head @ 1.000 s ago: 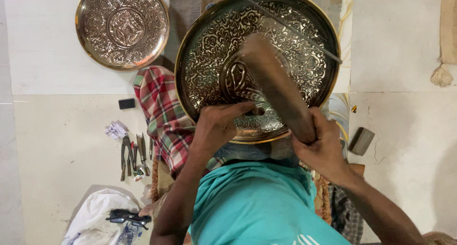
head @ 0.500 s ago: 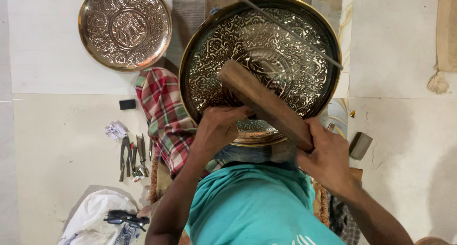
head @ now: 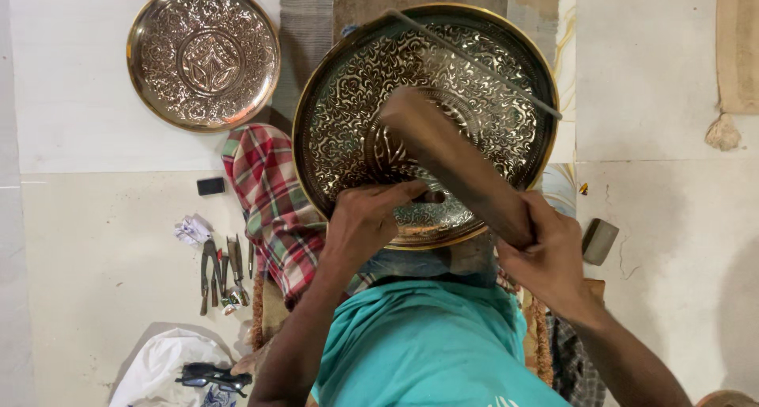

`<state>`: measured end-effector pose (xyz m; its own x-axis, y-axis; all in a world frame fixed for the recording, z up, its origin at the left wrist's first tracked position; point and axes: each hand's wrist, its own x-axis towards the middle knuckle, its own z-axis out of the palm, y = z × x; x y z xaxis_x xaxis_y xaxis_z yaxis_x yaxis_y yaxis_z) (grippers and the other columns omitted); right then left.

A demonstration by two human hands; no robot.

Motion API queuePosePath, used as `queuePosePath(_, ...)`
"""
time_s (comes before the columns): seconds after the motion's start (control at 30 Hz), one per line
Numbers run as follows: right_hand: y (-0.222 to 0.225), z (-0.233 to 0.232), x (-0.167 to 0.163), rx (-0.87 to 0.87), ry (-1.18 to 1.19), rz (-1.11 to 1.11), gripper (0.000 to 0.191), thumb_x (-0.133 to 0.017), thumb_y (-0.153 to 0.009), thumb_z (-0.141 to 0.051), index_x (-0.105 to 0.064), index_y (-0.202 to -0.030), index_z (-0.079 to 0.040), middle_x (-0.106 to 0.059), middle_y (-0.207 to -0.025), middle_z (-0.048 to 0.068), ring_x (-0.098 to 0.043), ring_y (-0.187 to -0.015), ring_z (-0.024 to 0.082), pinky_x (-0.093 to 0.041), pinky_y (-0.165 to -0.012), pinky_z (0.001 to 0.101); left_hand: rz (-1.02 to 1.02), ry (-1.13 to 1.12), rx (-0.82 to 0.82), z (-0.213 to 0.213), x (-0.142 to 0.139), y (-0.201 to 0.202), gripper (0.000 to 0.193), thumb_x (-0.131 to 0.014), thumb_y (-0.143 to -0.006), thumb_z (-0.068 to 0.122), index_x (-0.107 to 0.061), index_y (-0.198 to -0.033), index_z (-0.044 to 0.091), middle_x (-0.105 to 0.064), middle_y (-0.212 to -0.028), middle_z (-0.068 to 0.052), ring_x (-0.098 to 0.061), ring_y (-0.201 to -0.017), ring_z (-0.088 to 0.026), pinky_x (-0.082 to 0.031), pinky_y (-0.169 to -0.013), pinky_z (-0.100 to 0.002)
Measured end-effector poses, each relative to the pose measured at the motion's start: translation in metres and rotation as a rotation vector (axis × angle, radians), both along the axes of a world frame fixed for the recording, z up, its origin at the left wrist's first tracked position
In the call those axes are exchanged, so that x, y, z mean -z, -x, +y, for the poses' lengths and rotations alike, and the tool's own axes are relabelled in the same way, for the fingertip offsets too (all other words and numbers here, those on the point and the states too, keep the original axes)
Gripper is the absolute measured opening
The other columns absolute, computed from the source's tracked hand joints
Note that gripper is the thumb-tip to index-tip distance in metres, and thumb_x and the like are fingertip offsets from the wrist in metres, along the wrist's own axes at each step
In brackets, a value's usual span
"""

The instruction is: The person embosses a decorative pattern into a brass plate using a metal chisel and a wooden mallet. They hold the chisel against the plate surface and strike it repeatedly to create raised designs.

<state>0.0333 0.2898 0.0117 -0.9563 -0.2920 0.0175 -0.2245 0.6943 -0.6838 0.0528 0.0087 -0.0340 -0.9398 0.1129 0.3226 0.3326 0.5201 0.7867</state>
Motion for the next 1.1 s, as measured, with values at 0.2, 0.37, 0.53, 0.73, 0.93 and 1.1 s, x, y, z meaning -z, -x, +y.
queuePosePath(0.2,0.006,-0.018,-0.018,-0.097,-0.052,-0.046,0.051,-0.075,-0.071,-0.012,-0.061,-0.119,-0.001,-0.068,-0.074,0.016,-0.07,-0.062,0.026,-0.051,-0.055,0.0338,0.012,0.048,-0.038,0.002,-0.002,-0.003,0.049,-0.059,-0.075,-0.01,-0.073,-0.116,0.012,-0.078,-0.11,-0.01,-0.077,-0.088,-0.026,-0.063,-0.077,-0.037)
queuePosePath(0.37,0.011,-0.026,-0.027,-0.063,-0.102,-0.205,0.042,-0.079,-0.073,-0.009,-0.064,-0.111,-0.002,-0.067,-0.068,0.018,-0.066,-0.064,0.033,-0.047,-0.06,0.0384,0.061,0.066,-0.045,-0.001,-0.002,-0.004,0.049,-0.058,-0.071,-0.009,-0.073,-0.115,0.008,-0.077,-0.108,-0.014,-0.074,-0.082,-0.031,-0.061,-0.073,-0.039)
queuePosePath(0.53,-0.005,-0.018,0.0,-0.037,0.071,-0.173,0.036,-0.079,-0.072,-0.006,-0.066,-0.105,0.001,-0.068,-0.077,0.007,-0.066,-0.068,0.016,-0.051,-0.061,0.0317,0.184,-0.4,-0.253,0.0,0.011,-0.014,0.019,-0.062,-0.095,-0.008,-0.072,-0.108,0.003,-0.078,-0.104,-0.013,-0.078,-0.085,-0.026,-0.067,-0.076,-0.034)
queuePosePath(0.73,-0.053,-0.018,0.048,0.197,0.478,-0.029,0.021,-0.083,-0.084,-0.003,-0.068,-0.099,0.0,-0.068,-0.077,0.004,-0.061,-0.067,0.01,-0.051,-0.062,0.0265,0.162,-1.069,-0.763,-0.066,0.05,-0.048,0.025,-0.075,-0.093,0.004,-0.068,-0.117,0.0,-0.077,-0.095,-0.011,-0.075,-0.081,-0.018,-0.06,-0.065,-0.026)
queuePosePath(0.93,-0.072,-0.016,0.049,0.305,0.651,-0.067,0.025,-0.078,-0.084,0.002,-0.064,-0.105,0.003,-0.067,-0.077,0.004,-0.062,-0.062,0.007,-0.05,-0.055,0.0236,-0.219,-0.142,-0.992,-0.117,0.076,-0.093,0.036,-0.073,-0.095,0.001,-0.065,-0.129,-0.01,-0.077,-0.1,-0.016,-0.077,-0.083,-0.019,-0.063,-0.076,-0.029)
queuePosePath(1.1,-0.079,-0.023,0.036,0.458,0.653,-0.324,0.04,-0.078,-0.076,0.003,-0.063,-0.113,0.004,-0.066,-0.073,0.005,-0.059,-0.053,0.01,-0.044,-0.044,0.0258,0.069,-0.601,-0.904,-0.104,0.03,-0.09,0.034,-0.072,-0.099,-0.005,-0.062,-0.132,-0.01,-0.071,-0.107,-0.014,-0.069,-0.094,-0.017,-0.059,-0.083,-0.028)
